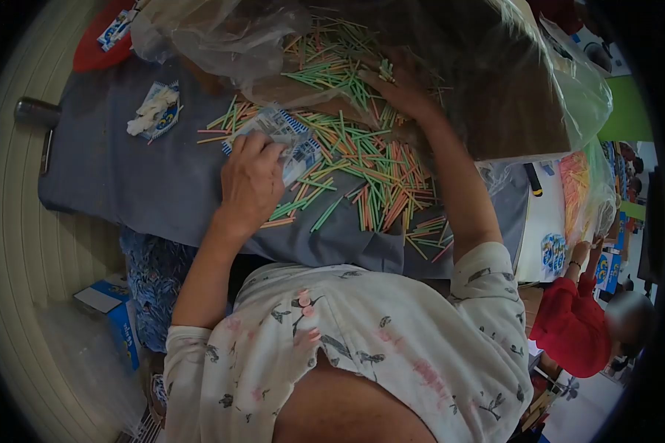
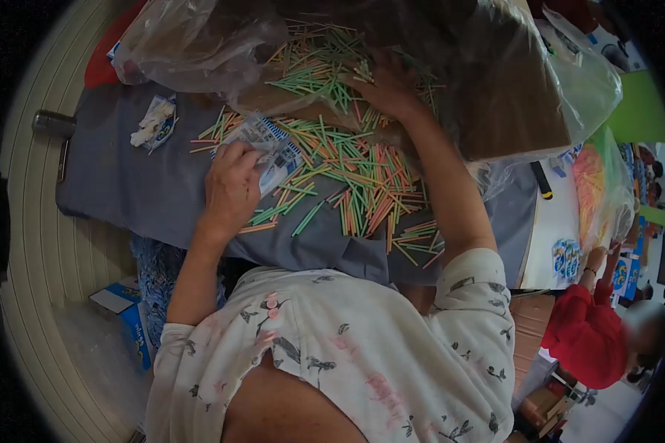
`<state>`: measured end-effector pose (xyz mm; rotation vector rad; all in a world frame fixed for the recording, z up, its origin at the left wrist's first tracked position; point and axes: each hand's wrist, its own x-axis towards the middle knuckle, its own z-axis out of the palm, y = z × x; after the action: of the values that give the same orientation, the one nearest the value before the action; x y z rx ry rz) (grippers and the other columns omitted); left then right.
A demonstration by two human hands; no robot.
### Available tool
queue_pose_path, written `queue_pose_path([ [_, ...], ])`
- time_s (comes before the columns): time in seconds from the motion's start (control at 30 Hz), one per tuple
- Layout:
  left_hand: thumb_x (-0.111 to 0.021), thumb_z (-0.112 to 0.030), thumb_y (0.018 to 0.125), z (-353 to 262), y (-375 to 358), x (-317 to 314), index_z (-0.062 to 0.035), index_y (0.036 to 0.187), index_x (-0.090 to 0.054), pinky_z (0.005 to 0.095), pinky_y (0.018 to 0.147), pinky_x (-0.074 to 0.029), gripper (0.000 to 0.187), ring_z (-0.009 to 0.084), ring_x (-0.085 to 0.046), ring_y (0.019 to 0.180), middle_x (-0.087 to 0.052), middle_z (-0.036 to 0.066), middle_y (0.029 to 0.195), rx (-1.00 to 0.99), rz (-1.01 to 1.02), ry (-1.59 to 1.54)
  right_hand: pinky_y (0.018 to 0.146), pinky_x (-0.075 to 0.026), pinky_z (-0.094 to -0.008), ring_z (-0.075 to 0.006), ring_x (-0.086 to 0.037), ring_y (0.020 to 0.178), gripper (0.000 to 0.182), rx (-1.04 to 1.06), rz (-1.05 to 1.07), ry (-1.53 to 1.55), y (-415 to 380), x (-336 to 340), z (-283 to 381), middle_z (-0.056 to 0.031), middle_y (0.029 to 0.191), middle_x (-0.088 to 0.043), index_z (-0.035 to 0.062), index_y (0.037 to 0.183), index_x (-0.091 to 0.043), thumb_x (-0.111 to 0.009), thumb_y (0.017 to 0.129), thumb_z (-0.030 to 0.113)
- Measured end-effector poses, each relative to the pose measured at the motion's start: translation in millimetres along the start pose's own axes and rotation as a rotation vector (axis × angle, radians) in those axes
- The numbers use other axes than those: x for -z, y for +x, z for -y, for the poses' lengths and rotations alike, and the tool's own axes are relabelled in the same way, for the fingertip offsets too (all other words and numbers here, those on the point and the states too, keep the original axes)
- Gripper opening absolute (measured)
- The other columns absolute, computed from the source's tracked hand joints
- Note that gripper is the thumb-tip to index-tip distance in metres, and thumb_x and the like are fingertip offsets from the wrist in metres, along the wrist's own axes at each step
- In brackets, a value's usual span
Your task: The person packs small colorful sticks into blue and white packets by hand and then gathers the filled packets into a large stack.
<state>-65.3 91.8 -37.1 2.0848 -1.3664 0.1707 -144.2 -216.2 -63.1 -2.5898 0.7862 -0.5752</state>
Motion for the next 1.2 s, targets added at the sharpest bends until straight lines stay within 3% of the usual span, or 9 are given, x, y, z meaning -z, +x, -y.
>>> queue_pose_path([
  [0.07, -0.062, 0.0, 0.071, 14, 2, -7, -0.002, 0.09, -0.068, 0.0406, 0.073, -0.05, 0.02, 0.0313, -0.055, 0.087, -0.057, 0.012, 0.084, 0.021, -0.094, -0.07, 0.116, -0.011, -0.0551, -0.0386, -0.017, 0.144, 0.074, 0.04, 0.145, 0.083, 4, 10, 6, -0.0158, 0.156, -0.023, 0.0124, 0.14, -0.05, -0.047, 0.09, 0.067],
  [0.3, -0.062, 0.002, 0.074, 10, -3, -4, 0.0024, 0.083, -0.067, 0.0425, 0.072, -0.05, 0.01, 0.0326, -0.056, 0.087, -0.059, 0.012, 0.088, -0.023, -0.028, 0.03, 0.116, -0.009, -0.0566, -0.039, -0.012, 0.147, 0.081, 0.067, 0.194, 0.595, 4, 8, -13, -0.0201, 0.157, -0.021, 0.0126, 0.147, -0.04, -0.048, 0.089, 0.068],
  [0.37, -0.063, 0.003, 0.075, 9, -4, 10, 0.0027, 0.082, -0.068, 0.0401, 0.069, -0.05, 0.009, 0.0318, -0.059, 0.083, -0.061, 0.012, 0.083, -0.015, 0.0, -0.079, 0.116, -0.015, -0.0512, -0.0346, -0.02, 0.145, 0.079, 0.002, 0.08, 0.014, -10, 13, 4, -0.0167, 0.156, -0.027, 0.0132, 0.148, -0.039, -0.045, 0.091, 0.067],
  [0.5, -0.067, 0.001, 0.075, 27, -3, 11, 0.0032, 0.08, -0.069, 0.0348, 0.062, -0.049, 0.006, 0.0252, -0.061, 0.072, -0.061, 0.01, 0.076, 0.147, -0.007, -0.378, 0.116, -0.02, -0.0438, -0.0301, -0.029, 0.142, 0.075, 0.148, 0.037, -0.187, 6, 0, -16, -0.0141, 0.151, -0.036, 0.0121, 0.146, -0.042, -0.041, 0.094, 0.066],
  [0.57, -0.074, -0.002, 0.076, 23, 5, 12, 0.003, 0.077, -0.07, 0.0286, 0.057, -0.046, 0.007, 0.0146, -0.058, 0.061, -0.062, 0.006, 0.069, 0.282, -0.05, -0.614, 0.116, -0.022, -0.0433, -0.0297, -0.029, 0.142, 0.067, 0.122, 0.349, 0.642, 8, 28, 9, -0.0115, 0.15, -0.038, 0.0162, 0.147, -0.042, -0.033, 0.098, 0.062],
  [0.77, -0.079, -0.007, 0.078, -1, 58, -2, 0.002, 0.079, -0.071, 0.0227, 0.056, -0.043, 0.012, 0.0041, -0.053, 0.061, -0.065, 0.0, 0.066, 0.361, 0.046, -0.923, 0.115, -0.023, -0.0398, -0.0253, -0.035, 0.138, 0.078, 0.279, 0.355, 1.229, -17, 65, 98, -0.0123, 0.15, -0.039, 0.003, 0.144, -0.043, -0.016, 0.1, 0.062],
  [1.0, -0.076, 0.0, 0.078, -12, 76, -22, 0.0024, 0.085, -0.072, 0.0243, 0.061, -0.048, 0.008, 0.0071, -0.059, 0.068, -0.068, 0.003, 0.076, 0.147, -0.03, -1.166, 0.112, -0.028, -0.0409, -0.0277, -0.044, 0.131, 0.081, 0.326, 0.374, 0.79, -19, 69, 108, -0.017, 0.138, -0.051, 0.0009, 0.129, -0.059, -0.014, 0.1, 0.062],
  [1.1, -0.076, 0.002, 0.077, -7, 77, -26, 0.0018, 0.086, -0.072, 0.0261, 0.064, -0.05, 0.011, 0.0099, -0.062, 0.071, -0.067, 0.004, 0.078, 0.134, -0.03, -1.038, 0.108, -0.036, -0.0405, -0.0266, -0.052, 0.122, 0.077, -0.058, 0.489, 1.131, -22, 73, 110, -0.0154, 0.13, -0.057, 0.0006, 0.125, -0.062, -0.018, 0.101, 0.06],
  [1.2, -0.077, 0.002, 0.073, -7, 80, -27, 0.001, 0.085, -0.072, 0.0278, 0.063, -0.05, 0.013, 0.0142, -0.063, 0.069, -0.065, 0.007, 0.075, 0.048, -0.084, -0.949, 0.102, -0.043, -0.0385, -0.0247, -0.056, 0.116, 0.075, 0.108, 0.517, 1.054, -16, 60, 94, -0.014, 0.127, -0.059, -0.0011, 0.12, -0.064, -0.022, 0.102, 0.058],
])
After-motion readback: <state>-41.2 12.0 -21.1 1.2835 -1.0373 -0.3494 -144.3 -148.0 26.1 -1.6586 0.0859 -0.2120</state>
